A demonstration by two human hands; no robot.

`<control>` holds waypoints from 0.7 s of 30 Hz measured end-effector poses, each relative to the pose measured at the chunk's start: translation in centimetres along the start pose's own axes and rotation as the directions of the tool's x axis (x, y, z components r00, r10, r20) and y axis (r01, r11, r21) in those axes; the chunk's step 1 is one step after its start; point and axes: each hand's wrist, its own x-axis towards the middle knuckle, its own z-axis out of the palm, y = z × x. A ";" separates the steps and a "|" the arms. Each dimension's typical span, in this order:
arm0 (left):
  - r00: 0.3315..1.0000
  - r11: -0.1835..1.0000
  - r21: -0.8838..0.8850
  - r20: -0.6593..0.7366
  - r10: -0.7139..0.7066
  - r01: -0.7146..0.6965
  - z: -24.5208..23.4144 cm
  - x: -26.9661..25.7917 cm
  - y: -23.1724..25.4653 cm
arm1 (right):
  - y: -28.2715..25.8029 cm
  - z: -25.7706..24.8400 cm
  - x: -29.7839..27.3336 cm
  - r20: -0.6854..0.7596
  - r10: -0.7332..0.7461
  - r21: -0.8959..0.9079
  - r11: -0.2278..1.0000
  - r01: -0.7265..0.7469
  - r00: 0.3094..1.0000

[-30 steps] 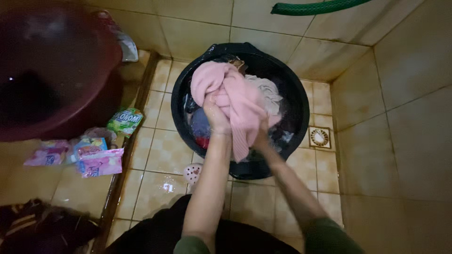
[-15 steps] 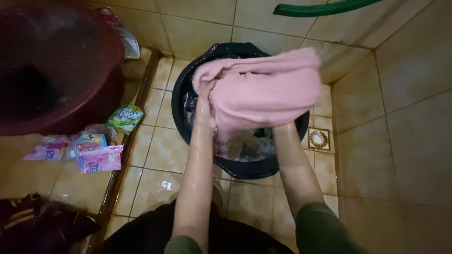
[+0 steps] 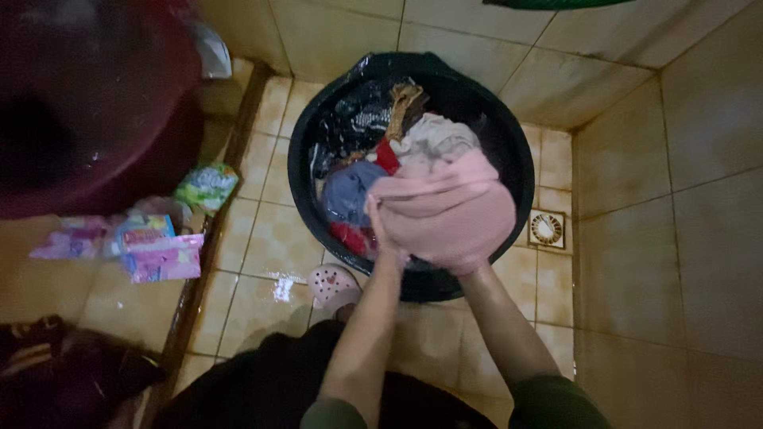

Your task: The person washes various pieces of clothing by hand in a black basin filled with soapy water. They scrub, rinse, and wring out each item individually, then place the cleaned clothes on the tiled floor beside the basin.

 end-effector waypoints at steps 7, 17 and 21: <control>0.998 1.000 0.010 0.052 -0.019 0.019 -11.6 5.0 -0.6 | 0.4 -1.4 0.4 0.051 -0.052 -0.145 0.988 0.059 0.997; 0.999 0.857 0.514 0.043 0.011 -0.032 -4.0 2.9 0.0 | 0.3 -5.9 4.9 0.258 -0.072 -0.410 0.895 0.176 0.963; 0.927 0.458 0.810 0.362 0.099 -0.365 1.8 -0.4 0.6 | 0.9 -6.5 5.8 0.316 -0.036 -0.475 0.859 0.191 0.948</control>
